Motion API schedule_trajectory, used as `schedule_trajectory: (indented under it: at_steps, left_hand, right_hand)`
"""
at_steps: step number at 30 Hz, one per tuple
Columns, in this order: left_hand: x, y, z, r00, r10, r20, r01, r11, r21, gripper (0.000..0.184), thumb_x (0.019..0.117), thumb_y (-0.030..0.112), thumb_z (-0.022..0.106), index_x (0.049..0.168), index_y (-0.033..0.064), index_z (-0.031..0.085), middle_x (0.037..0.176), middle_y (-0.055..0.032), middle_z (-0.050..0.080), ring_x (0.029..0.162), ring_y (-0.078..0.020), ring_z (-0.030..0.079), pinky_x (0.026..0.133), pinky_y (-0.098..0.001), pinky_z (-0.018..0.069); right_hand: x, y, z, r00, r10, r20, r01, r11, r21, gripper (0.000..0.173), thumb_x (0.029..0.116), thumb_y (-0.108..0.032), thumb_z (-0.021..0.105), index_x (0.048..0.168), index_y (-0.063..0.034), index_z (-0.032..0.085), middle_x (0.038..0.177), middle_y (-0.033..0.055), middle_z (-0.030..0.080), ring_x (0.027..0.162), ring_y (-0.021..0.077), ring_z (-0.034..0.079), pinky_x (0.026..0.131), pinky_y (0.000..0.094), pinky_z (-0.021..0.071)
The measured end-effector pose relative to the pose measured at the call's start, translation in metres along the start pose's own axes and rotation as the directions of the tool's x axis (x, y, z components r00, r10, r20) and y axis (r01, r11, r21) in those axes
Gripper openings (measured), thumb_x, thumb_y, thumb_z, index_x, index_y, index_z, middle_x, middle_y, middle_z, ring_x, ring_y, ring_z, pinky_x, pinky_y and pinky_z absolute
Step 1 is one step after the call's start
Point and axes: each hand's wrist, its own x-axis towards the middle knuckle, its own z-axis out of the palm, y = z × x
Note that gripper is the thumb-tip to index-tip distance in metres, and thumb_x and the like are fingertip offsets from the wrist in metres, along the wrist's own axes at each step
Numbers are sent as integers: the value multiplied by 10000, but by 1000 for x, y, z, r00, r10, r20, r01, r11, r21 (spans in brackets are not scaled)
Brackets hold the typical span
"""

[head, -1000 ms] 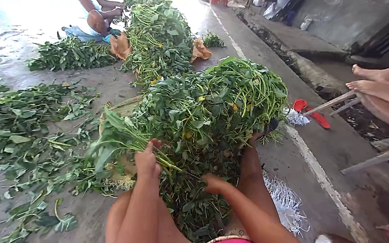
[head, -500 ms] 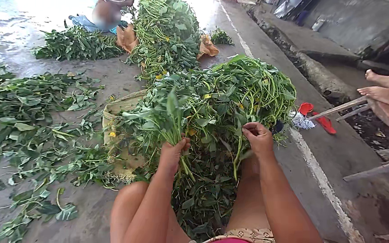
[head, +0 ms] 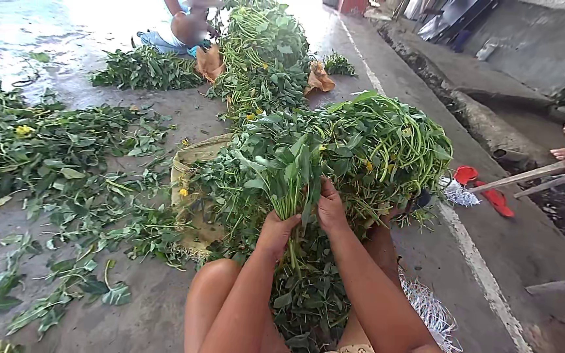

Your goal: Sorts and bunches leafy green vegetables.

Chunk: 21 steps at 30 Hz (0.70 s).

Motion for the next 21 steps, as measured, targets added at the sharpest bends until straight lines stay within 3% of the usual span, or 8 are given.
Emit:
schedule_trajectory:
  at_steps: [3, 7, 10, 14, 15, 18, 19, 21]
  left_hand:
    - [3, 3, -10, 993, 60, -103, -50, 993, 103, 219, 939, -77, 621, 1153, -52, 585, 984, -58, 637, 855, -62, 615, 783, -217, 525]
    - [3, 0, -13, 996, 77, -42, -70, 988, 141, 200, 928, -73, 635, 1125, -46, 608, 972, -53, 646, 861, -61, 620, 804, -225, 529]
    - [0, 2, -11, 998, 69, -7, -68, 989, 133, 270, 913, -90, 647, 1174, -57, 588, 1017, -64, 658, 906, -52, 632, 835, -220, 535]
    - [3, 0, -7, 1000, 6, -26, -2, 989, 146, 307, 914, -94, 643, 1209, -62, 568, 1053, -94, 648, 926, -80, 628, 840, -242, 531]
    - [4, 0, -6, 999, -5, -46, 11, 991, 132, 298, 924, -93, 631, 1213, -61, 566, 1057, -101, 644, 928, -87, 627, 839, -247, 531]
    - [7, 1, -5, 990, -10, -138, 9, 1000, -6, 284, 970, -71, 567, 1250, -50, 529, 1038, -104, 636, 893, -102, 632, 799, -261, 542]
    - [7, 2, -6, 987, -13, -162, 7, 999, -38, 273, 986, -52, 554, 1256, -38, 519, 1013, -92, 637, 866, -94, 636, 775, -254, 547]
    - [5, 2, -5, 980, -35, -198, 27, 999, -43, 263, 1004, -23, 547, 1263, -30, 507, 996, -85, 633, 853, -88, 635, 760, -247, 545]
  right_hand:
    - [-2, -1, 8, 997, -62, 49, 68, 989, -133, 215, 957, 137, 443, 1131, 59, 542, 942, 2, 669, 882, 12, 649, 881, 203, 547]
    - [-3, -1, 22, 996, -44, 83, 61, 973, -220, 236, 980, 106, 457, 1203, 100, 534, 1017, 61, 673, 945, 16, 639, 905, 206, 529]
    - [-3, 6, 33, 997, -53, 56, 63, 980, -188, 288, 971, 115, 460, 1247, 130, 537, 1077, 97, 675, 1002, 33, 637, 943, 213, 521]
    - [-7, 12, 48, 997, 6, -81, -15, 992, -122, 173, 984, 99, 460, 1126, 79, 557, 954, 61, 659, 876, 32, 632, 836, 204, 535]
    - [-12, 13, 49, 996, 16, -88, -27, 992, -125, 163, 1019, 48, 448, 1145, 79, 546, 983, 72, 649, 905, 36, 625, 859, 204, 526]
    - [-34, 14, 42, 996, 10, 91, 16, 960, -281, 461, 1055, -173, 402, 1371, 162, 425, 1304, 229, 566, 1204, 145, 551, 1062, 272, 425]
    - [-39, 18, 39, 991, -9, 137, 60, 927, -370, 524, 1030, -232, 441, 1366, 171, 453, 1308, 255, 580, 1200, 182, 570, 1049, 300, 444]
    - [-43, 19, 35, 987, 5, 162, 85, 838, -539, 444, 1036, -222, 477, 1257, 148, 584, 1205, 257, 644, 1098, 239, 632, 981, 357, 499]
